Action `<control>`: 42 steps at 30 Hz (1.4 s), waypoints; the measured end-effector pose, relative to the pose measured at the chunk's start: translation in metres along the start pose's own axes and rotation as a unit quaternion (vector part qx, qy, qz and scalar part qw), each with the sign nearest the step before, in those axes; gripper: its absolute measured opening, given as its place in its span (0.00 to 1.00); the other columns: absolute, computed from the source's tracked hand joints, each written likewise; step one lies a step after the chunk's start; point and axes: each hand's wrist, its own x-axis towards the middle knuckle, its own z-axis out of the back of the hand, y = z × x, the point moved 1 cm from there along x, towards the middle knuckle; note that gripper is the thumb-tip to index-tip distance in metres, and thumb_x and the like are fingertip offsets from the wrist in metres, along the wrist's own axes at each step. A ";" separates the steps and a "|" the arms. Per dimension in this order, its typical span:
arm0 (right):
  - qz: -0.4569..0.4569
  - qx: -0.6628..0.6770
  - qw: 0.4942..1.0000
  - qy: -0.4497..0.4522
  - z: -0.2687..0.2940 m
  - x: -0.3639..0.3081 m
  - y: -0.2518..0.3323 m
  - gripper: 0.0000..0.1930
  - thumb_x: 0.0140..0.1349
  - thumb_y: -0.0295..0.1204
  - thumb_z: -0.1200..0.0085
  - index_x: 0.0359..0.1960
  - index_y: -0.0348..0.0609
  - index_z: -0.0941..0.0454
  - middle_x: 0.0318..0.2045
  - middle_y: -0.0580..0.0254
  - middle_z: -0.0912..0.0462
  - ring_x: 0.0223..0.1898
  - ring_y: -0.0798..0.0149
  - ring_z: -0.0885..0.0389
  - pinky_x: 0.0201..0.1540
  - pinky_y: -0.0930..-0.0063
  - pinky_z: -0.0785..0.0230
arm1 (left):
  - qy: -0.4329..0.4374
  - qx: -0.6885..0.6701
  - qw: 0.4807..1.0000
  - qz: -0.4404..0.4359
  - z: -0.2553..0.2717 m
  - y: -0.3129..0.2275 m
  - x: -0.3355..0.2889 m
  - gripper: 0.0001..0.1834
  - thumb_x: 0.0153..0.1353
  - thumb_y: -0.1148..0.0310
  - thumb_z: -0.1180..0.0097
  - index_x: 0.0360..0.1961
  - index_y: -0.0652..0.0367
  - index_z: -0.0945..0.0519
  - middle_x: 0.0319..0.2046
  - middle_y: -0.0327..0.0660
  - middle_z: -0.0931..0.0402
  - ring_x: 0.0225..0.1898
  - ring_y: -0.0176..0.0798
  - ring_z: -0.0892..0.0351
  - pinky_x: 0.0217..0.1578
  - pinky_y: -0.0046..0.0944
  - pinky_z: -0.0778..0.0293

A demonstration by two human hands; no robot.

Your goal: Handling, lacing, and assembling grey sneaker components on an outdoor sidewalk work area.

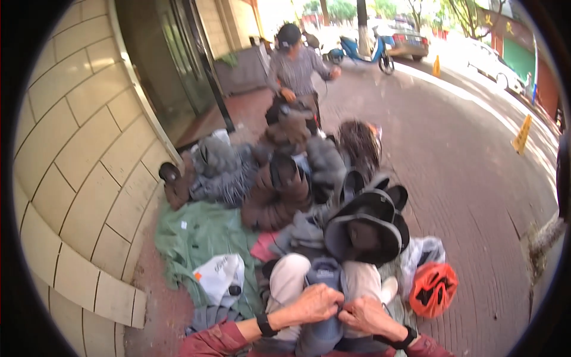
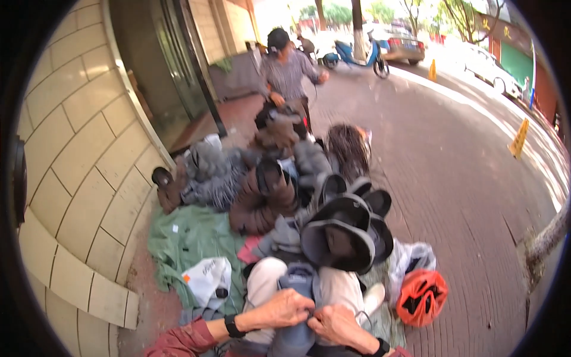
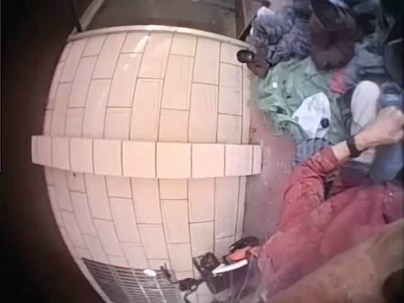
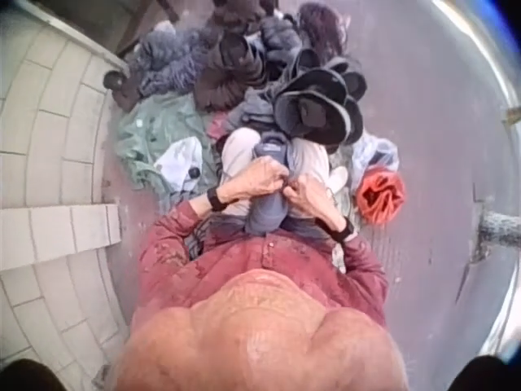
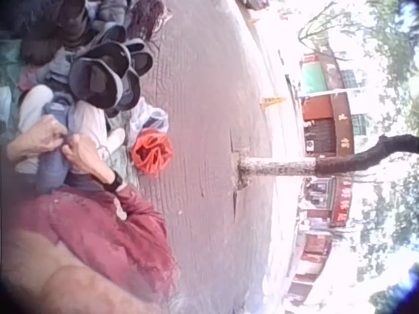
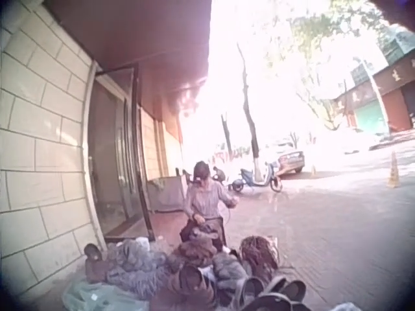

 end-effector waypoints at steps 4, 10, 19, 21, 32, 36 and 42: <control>-0.018 0.242 0.969 0.046 -0.006 -0.005 -0.037 0.20 0.68 0.42 0.39 0.23 0.38 0.21 0.15 0.70 0.33 0.21 0.78 0.38 0.23 0.72 0.44 | 0.045 -0.118 0.992 0.031 -0.005 0.010 -0.001 0.12 0.51 0.68 0.44 0.35 0.63 0.17 0.15 0.45 0.31 0.18 0.43 0.29 0.25 0.42 0.32; -0.055 0.311 0.946 0.070 -0.012 0.004 -0.039 0.19 0.66 0.41 0.36 0.23 0.38 0.20 0.16 0.79 0.34 0.22 0.81 0.40 0.22 0.77 0.49 | 0.039 -0.117 0.992 0.025 -0.008 0.023 0.004 0.12 0.51 0.68 0.45 0.35 0.63 0.17 0.15 0.44 0.32 0.18 0.41 0.30 0.24 0.42 0.33; 0.008 0.222 0.975 0.027 -0.011 -0.003 -0.040 0.14 0.69 0.37 0.43 0.32 0.39 0.18 0.18 0.69 0.25 0.21 0.73 0.30 0.24 0.71 0.38 | 0.090 -0.129 0.987 -0.015 -0.005 0.022 0.009 0.11 0.51 0.69 0.48 0.32 0.63 0.19 0.15 0.47 0.34 0.18 0.46 0.31 0.24 0.45 0.35; 0.038 0.150 0.988 0.000 -0.016 -0.002 -0.038 0.14 0.69 0.37 0.43 0.31 0.39 0.20 0.18 0.64 0.25 0.21 0.65 0.26 0.25 0.67 0.36 | 0.076 -0.117 0.990 0.004 -0.004 0.021 0.004 0.11 0.51 0.68 0.47 0.31 0.64 0.20 0.15 0.48 0.33 0.18 0.47 0.31 0.24 0.46 0.34; 0.093 0.069 0.987 -0.111 0.014 0.005 0.004 0.17 0.61 0.29 0.38 0.51 0.45 0.24 0.31 0.55 0.17 0.34 0.48 0.16 0.38 0.58 0.26 | -0.003 -0.007 1.000 0.004 -0.008 0.011 -0.009 0.08 0.56 0.70 0.45 0.32 0.65 0.22 0.20 0.56 0.23 0.25 0.58 0.20 0.28 0.54 0.27; 0.144 0.030 0.979 -0.140 0.001 0.011 -0.010 0.15 0.67 0.35 0.44 0.53 0.48 0.26 0.34 0.55 0.17 0.37 0.49 0.16 0.40 0.57 0.27 | -0.028 0.111 0.993 -0.007 0.003 -0.011 -0.011 0.07 0.57 0.70 0.46 0.33 0.63 0.24 0.21 0.54 0.22 0.25 0.59 0.18 0.25 0.55 0.25; 0.179 0.121 0.965 -0.150 -0.011 0.025 -0.017 0.12 0.68 0.36 0.46 0.49 0.47 0.26 0.31 0.49 0.19 0.33 0.43 0.18 0.35 0.51 0.27 | -0.166 0.273 0.948 0.016 0.061 0.051 -0.025 0.04 0.53 0.71 0.46 0.24 0.58 0.25 0.19 0.49 0.26 0.21 0.55 0.23 0.21 0.53 0.31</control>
